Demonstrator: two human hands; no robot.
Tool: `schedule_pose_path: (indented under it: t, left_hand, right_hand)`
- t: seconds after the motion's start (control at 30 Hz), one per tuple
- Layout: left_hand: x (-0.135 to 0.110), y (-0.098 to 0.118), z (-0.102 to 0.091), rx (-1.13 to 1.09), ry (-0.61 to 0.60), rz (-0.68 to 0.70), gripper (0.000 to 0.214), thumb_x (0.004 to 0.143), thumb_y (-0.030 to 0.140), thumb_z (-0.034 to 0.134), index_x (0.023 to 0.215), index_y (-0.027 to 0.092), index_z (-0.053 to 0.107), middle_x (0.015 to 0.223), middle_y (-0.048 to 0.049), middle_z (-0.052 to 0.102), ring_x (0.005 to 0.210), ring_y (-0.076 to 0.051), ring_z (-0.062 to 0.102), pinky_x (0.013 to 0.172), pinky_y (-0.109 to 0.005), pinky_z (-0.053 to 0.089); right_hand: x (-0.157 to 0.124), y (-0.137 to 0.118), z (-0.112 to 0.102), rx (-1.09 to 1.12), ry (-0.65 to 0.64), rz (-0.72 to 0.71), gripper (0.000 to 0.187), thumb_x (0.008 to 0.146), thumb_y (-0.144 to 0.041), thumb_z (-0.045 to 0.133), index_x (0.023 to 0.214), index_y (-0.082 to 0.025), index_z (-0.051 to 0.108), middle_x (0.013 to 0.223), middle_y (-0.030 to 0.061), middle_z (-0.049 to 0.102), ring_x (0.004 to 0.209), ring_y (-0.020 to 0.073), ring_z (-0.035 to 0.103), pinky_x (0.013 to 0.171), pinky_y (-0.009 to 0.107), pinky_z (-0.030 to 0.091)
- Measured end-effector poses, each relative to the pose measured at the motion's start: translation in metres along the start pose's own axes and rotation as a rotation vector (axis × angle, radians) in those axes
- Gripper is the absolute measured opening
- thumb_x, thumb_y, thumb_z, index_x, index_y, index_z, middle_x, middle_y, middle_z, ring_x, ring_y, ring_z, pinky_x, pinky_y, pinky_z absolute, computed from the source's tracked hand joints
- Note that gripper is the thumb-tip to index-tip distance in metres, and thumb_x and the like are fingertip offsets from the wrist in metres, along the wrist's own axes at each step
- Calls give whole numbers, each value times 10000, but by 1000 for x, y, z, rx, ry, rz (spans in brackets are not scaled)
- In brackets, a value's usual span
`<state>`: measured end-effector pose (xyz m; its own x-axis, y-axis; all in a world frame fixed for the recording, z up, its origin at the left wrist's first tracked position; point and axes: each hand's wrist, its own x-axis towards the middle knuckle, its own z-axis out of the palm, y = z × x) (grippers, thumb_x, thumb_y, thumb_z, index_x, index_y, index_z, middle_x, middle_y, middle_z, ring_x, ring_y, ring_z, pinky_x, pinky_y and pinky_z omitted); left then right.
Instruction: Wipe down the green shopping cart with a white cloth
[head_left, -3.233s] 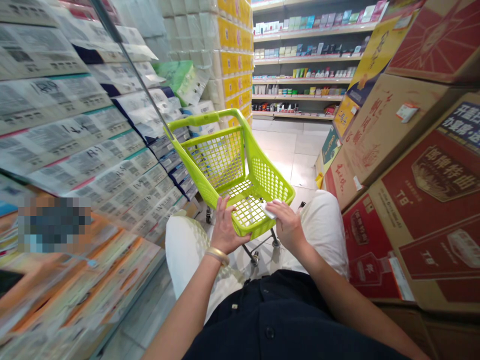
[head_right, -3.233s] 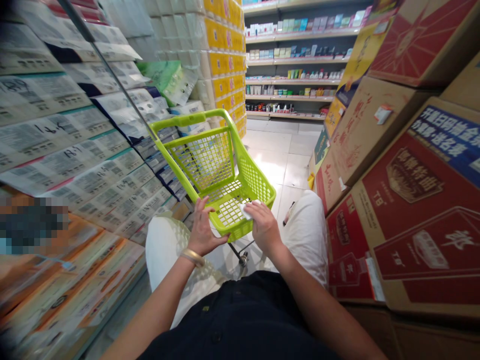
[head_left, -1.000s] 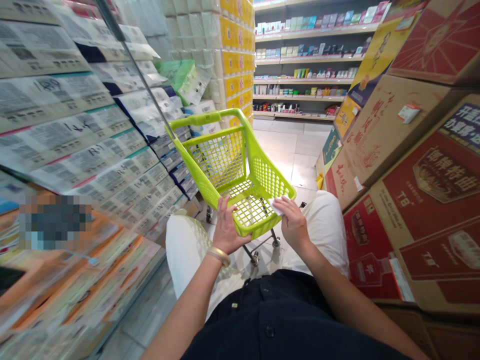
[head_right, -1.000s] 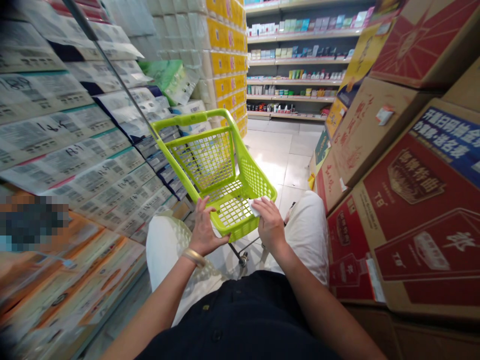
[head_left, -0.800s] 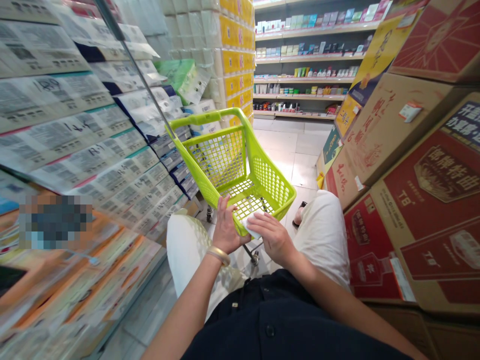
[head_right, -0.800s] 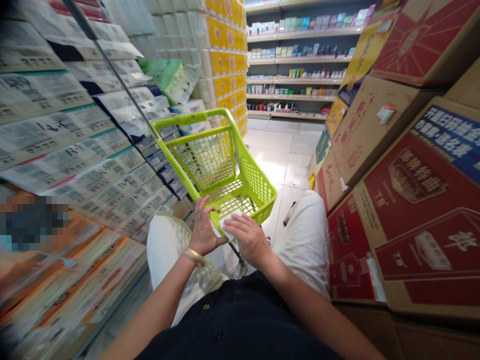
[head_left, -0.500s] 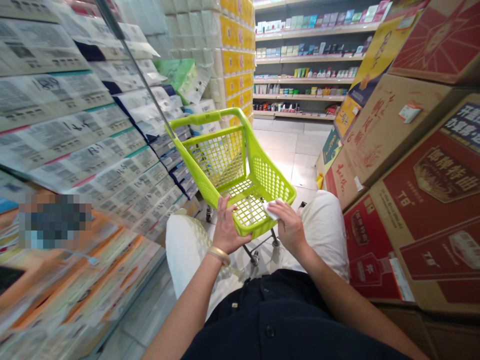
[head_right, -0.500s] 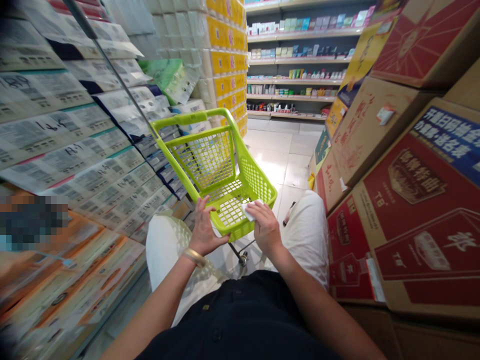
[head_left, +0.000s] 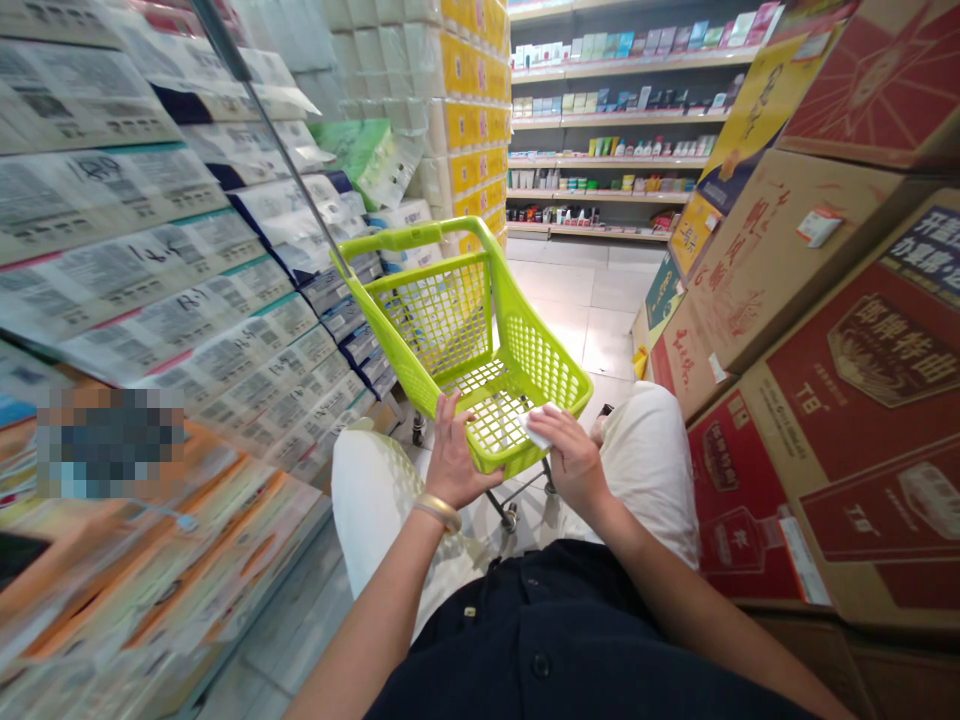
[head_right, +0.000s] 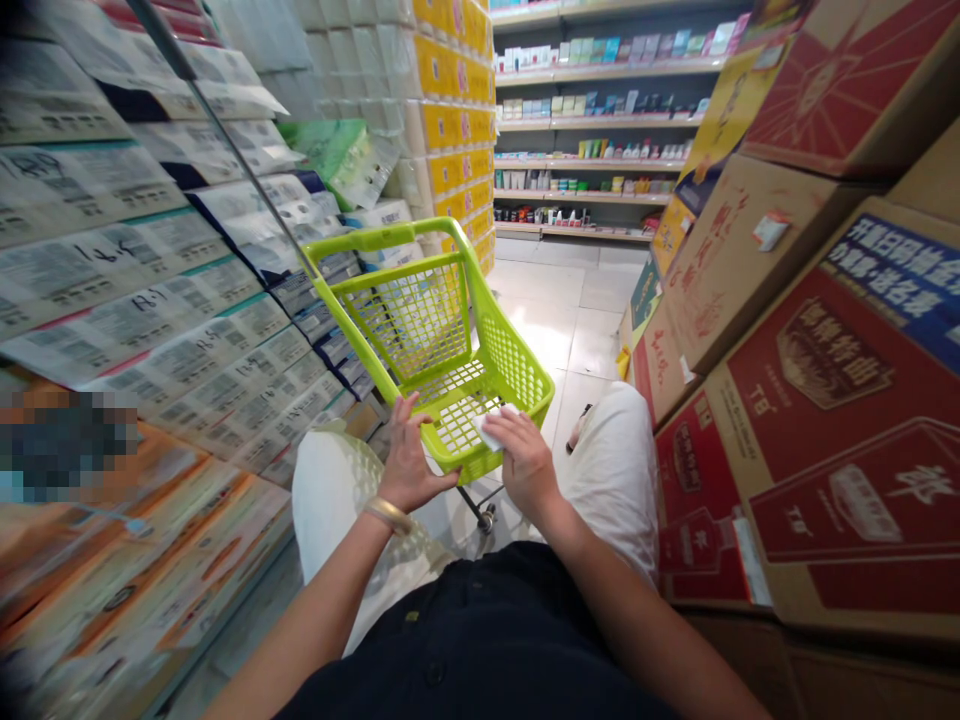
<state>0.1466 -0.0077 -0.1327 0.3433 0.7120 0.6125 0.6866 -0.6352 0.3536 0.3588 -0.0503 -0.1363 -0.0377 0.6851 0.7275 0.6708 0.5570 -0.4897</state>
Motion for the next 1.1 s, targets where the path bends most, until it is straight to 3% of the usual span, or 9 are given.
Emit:
schedule_pose_path:
  t: [0.13,0.27,0.37,0.57,0.8,1.0,1.1]
  left_hand:
    - [-1,-2,-1,4,4,17,815,556,363,813,1213,194,361,1519,-237,300,1498,-450,146,1173,-657,263]
    - [-1,0,-2,-1,-12,-16,834,525,328,827,1211,202,369,1525,-224,302,1500,-447,144,1175,-656,265]
    - [-1,1,-1,-6,-11,-22,841,524,318,829,1218,199,368,1527,-222,298,1501,-447,143,1178,-654,260]
    - [-2,-3,1,1,11,20,822,546,345,809,1223,190,369,1528,-232,296,1501,-447,141,1176,-650,264]
    - [-1,0,-1,-5,-19,-29,841,523,319,832,1215,208,369,1528,-210,297,1501,-447,142,1178,-663,260]
    - [-1,0,1,-6,20,15,819,558,363,814,1224,198,366,1522,-224,305,1498,-448,150,1178,-650,261]
    - [-2,0,0,-11,11,6,826,547,344,821,1222,193,370,1521,-226,304,1498,-448,149,1181,-644,263]
  right_hand:
    - [-4,-10,4,40,-115,-112,409,936,-95,425,1206,-260,684,1235,50,721,1269,196,606,1112,446,469]
    - [4,17,-8,-38,44,44,428,918,-80,413,1170,-261,708,1189,54,739,1244,219,623,1128,501,452]
    - [4,18,-8,-44,92,89,433,915,-76,409,1167,-258,711,1179,56,742,1252,226,617,1133,518,445]
    - [-9,-18,7,73,-130,-135,392,952,-115,427,1212,-262,681,1227,50,725,1286,194,592,1122,452,462]
    - [2,19,-10,-22,111,73,418,941,-100,404,1174,-263,710,1179,60,742,1254,229,616,1127,525,451]
    - [-9,-13,4,61,-95,-114,397,953,-106,430,1219,-265,679,1244,50,717,1290,198,590,1121,453,463]
    - [-4,-2,-3,24,-39,-74,401,949,-94,421,1194,-261,690,1217,54,728,1265,202,610,1108,462,473]
